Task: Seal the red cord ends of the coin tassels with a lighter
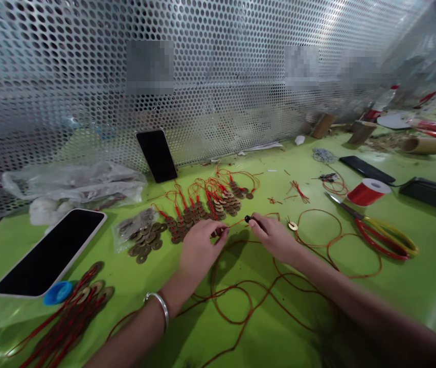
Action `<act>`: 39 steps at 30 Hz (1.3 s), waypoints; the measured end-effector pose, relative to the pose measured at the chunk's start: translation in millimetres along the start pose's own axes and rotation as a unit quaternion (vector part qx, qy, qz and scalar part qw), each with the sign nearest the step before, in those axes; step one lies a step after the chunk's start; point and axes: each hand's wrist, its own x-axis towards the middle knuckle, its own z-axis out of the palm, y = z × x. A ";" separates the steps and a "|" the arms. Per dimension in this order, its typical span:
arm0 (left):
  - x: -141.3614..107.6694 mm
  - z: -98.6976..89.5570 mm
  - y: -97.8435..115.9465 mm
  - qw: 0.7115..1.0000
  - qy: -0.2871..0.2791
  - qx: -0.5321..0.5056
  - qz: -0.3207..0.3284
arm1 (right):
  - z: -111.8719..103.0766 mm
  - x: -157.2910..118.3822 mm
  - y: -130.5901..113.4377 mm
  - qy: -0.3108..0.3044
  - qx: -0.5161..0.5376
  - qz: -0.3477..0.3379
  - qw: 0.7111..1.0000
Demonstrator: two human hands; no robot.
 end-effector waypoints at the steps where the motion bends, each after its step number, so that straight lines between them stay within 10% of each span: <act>1: 0.0 0.1 -0.2 1.000 -0.004 0.002 0.000 | 0.0 0.0 0.0 -0.001 0.000 0.000 1.000; 39: 0.0 -1.3 0.9 1.000 -0.018 0.011 -0.018 | -1.2 0.2 -0.1 -0.003 -0.018 0.001 1.000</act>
